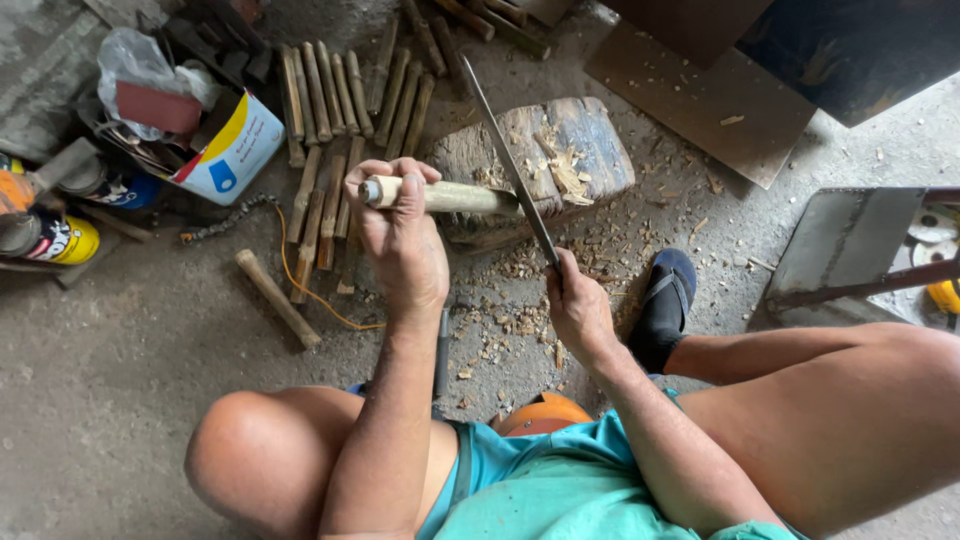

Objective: The person sits on the floor and uses a knife to carve a cylindrical wooden stick, rotating it to shape the surface. Wood shavings accumulate on the floor as the person continues to shave the stick.

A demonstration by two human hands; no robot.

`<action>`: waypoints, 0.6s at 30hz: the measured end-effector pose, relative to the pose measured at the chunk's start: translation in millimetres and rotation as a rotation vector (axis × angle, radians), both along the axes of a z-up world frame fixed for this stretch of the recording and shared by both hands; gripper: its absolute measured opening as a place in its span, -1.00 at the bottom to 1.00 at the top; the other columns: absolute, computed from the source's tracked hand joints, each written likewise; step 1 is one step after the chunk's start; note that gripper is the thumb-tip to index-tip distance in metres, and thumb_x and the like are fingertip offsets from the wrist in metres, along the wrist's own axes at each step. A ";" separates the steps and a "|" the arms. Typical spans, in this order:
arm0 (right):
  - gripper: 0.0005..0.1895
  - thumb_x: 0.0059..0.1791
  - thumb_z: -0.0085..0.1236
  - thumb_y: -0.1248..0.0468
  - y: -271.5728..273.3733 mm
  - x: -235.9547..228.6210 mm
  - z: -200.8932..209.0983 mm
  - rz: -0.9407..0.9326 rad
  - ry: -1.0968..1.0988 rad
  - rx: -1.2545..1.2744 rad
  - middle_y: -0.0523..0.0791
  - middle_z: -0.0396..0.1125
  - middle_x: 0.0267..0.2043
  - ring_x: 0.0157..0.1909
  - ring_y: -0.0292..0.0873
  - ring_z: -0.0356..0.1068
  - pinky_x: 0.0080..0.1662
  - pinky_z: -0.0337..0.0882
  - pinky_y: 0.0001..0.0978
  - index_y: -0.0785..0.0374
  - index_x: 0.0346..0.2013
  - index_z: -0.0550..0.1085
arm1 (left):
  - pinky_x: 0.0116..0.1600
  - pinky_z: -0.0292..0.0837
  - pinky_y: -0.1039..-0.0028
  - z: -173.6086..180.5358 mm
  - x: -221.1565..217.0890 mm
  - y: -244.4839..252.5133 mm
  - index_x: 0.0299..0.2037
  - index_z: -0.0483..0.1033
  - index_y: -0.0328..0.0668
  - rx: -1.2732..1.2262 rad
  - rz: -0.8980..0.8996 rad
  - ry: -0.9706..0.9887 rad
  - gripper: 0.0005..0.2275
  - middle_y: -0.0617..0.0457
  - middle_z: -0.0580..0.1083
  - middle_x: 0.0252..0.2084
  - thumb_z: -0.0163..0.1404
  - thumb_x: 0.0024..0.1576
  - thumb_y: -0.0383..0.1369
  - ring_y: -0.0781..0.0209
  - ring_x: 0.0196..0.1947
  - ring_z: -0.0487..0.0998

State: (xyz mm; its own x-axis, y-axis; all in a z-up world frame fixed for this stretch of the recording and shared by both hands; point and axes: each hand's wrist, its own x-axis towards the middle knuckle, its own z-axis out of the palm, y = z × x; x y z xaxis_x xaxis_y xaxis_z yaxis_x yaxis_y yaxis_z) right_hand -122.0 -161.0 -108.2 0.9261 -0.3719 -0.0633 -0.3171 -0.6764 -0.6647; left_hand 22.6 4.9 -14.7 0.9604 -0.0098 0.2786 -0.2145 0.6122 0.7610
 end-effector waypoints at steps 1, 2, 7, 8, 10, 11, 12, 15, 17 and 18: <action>-0.76 0.13 -0.04 0.25 0.4 1.2 0.1 0.007 -0.014 -0.004 0.04 0.36 -0.55 -0.52 0.11 0.41 -0.46 0.36 0.00 0.11 0.11 0.32 | 0.28 0.41 0.24 -0.6 -1.2 -2.4 0.03 0.30 -0.14 0.020 0.019 -0.027 -0.88 0.01 0.46 -0.13 0.00 0.43 -0.40 0.14 -0.02 0.50; -0.76 0.14 -0.04 0.25 -0.9 5.2 0.5 0.013 -0.027 -0.008 0.06 0.35 -0.54 -0.52 0.13 0.39 -0.46 0.34 0.01 0.12 0.10 0.33 | 0.25 0.41 0.28 -0.6 -1.5 -4.2 0.02 0.29 -0.13 0.102 0.045 -0.065 -0.89 0.03 0.44 -0.12 -0.02 0.45 -0.38 0.17 -0.03 0.49; -0.82 0.15 0.00 0.33 1.7 3.2 33.6 0.013 -0.169 0.109 -0.03 0.34 -0.53 -0.56 -0.07 0.35 -0.49 0.32 -0.16 0.17 0.06 0.36 | 0.14 0.42 0.36 0.1 0.5 -6.9 0.02 0.26 -0.10 0.183 0.078 -0.105 -0.89 0.07 0.40 -0.16 -0.05 0.48 -0.34 0.24 -0.11 0.46; -0.79 0.14 0.01 0.37 1.0 4.1 45.4 0.033 -0.285 0.093 -0.05 0.34 -0.51 -0.55 -0.14 0.36 -0.49 0.33 -0.23 0.18 0.08 0.36 | 0.13 0.44 0.35 0.5 8.0 -9.2 0.01 0.26 -0.11 0.199 0.089 -0.125 -0.89 0.05 0.42 -0.17 -0.07 0.48 -0.33 0.24 -0.12 0.48; -0.74 0.14 0.01 0.44 -0.1 -0.1 63.6 0.069 -0.439 0.095 -0.09 0.30 -0.50 -0.53 -0.24 0.31 -0.48 0.33 -0.29 0.20 0.12 0.34 | 0.12 0.48 0.33 -2.0 12.6 -7.7 0.00 0.26 -0.14 0.249 0.117 -0.140 -0.89 0.03 0.46 -0.19 -0.11 0.47 -0.31 0.23 -0.14 0.50; -0.72 0.14 0.01 0.47 -2.0 -7.2 69.6 0.068 -0.485 0.105 -0.10 0.27 -0.50 -0.52 -0.27 0.27 -0.47 0.31 -0.30 0.22 0.14 0.33 | 0.10 0.47 0.34 -3.5 12.8 -7.6 -0.03 0.25 -0.13 0.248 0.121 -0.138 -0.88 0.03 0.43 -0.19 -0.09 0.47 -0.32 0.23 -0.15 0.49; -0.70 0.14 0.01 0.50 -3.1 -13.3 71.2 0.066 -0.530 0.115 -0.11 0.24 -0.50 -0.52 -0.30 0.23 -0.45 0.29 -0.30 0.24 0.16 0.31 | 0.08 0.46 0.34 -4.6 13.1 -7.8 -0.06 0.25 -0.13 0.247 0.124 -0.136 -0.87 0.04 0.41 -0.19 -0.08 0.48 -0.33 0.23 -0.16 0.48; -0.90 0.17 -0.06 0.44 1.3 -10.5 47.4 0.063 -0.533 0.134 -0.05 0.24 -0.53 -0.53 -0.12 0.24 -0.47 0.27 -0.21 0.17 -0.10 0.36 | 0.06 0.45 0.36 -4.1 16.4 -11.7 -0.05 0.24 -0.10 0.237 0.109 -0.152 -0.86 0.04 0.40 -0.21 -0.06 0.48 -0.31 0.23 -0.17 0.47; -0.96 0.17 -0.05 0.35 -2.1 5.2 21.5 0.080 -0.198 -0.001 0.01 0.30 -0.51 -0.51 0.05 0.28 -0.45 0.26 -0.05 0.25 -0.10 0.33 | 0.07 0.47 0.35 -4.7 14.6 -10.4 -0.04 0.24 -0.09 0.244 0.107 -0.147 -0.86 0.03 0.41 -0.21 -0.05 0.47 -0.29 0.23 -0.16 0.47; -0.90 0.17 -0.04 0.30 -2.0 6.9 12.6 0.088 -0.026 -0.065 0.05 0.33 -0.50 -0.51 0.13 0.31 -0.44 0.26 0.02 0.28 -0.09 0.32 | 0.09 0.48 0.34 -5.3 13.7 -9.1 -0.04 0.24 -0.09 0.250 0.110 -0.138 -0.85 0.02 0.42 -0.21 -0.05 0.46 -0.29 0.23 -0.16 0.48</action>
